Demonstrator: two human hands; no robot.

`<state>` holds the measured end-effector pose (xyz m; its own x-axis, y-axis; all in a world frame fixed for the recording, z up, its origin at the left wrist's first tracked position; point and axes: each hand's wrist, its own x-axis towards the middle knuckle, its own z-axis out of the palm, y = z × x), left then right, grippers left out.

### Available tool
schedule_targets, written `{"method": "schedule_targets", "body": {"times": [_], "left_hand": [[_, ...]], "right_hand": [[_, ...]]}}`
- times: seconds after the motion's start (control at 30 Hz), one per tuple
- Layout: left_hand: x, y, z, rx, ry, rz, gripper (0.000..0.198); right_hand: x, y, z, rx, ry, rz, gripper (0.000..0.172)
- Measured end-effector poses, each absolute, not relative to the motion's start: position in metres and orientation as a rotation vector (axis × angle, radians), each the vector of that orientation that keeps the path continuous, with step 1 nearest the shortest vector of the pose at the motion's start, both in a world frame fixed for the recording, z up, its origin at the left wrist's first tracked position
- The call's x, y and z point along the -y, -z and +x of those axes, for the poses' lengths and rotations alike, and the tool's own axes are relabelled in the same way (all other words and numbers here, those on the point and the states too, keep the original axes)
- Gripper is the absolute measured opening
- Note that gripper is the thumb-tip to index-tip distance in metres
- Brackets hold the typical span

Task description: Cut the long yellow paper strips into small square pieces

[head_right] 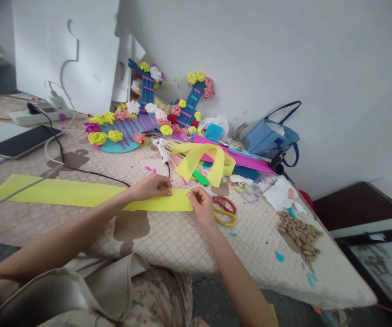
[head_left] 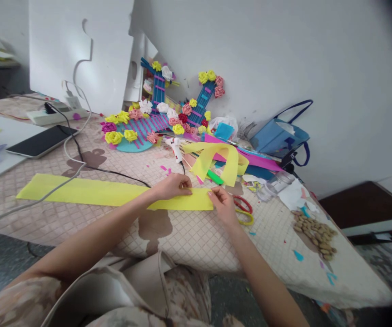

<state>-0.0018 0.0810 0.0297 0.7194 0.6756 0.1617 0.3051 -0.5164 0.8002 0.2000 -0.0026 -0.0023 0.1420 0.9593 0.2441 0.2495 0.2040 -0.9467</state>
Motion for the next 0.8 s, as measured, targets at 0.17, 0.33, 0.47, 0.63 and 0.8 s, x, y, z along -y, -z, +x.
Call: {"method": "schedule_targets", "body": {"times": [0.17, 0.33, 0.47, 0.63, 0.8], "left_hand": [[-0.083, -0.027, -0.003, -0.754, -0.576, 2.077, 0.016], [-0.083, -0.024, -0.004, -0.756, -0.55, 2.081, 0.017], [-0.082, -0.024, -0.005, -0.762, -0.511, 2.112, 0.022], [-0.085, -0.02, -0.006, -0.746, -0.423, 2.18, 0.027], [-0.087, -0.019, -0.006, -0.776, -0.439, 2.185, 0.024]], "right_hand": [[0.001, 0.005, 0.202, 1.328, -0.815, -1.284, 0.013], [0.002, 0.005, 0.202, 1.307, -0.913, -1.266, 0.022], [0.006, 0.001, 0.199, 1.323, -1.073, -1.28, 0.035], [0.009, -0.005, 0.196, 1.368, -1.056, -1.356, 0.031], [0.009, -0.005, 0.197, 1.391, -1.046, -1.382, 0.027]]}}
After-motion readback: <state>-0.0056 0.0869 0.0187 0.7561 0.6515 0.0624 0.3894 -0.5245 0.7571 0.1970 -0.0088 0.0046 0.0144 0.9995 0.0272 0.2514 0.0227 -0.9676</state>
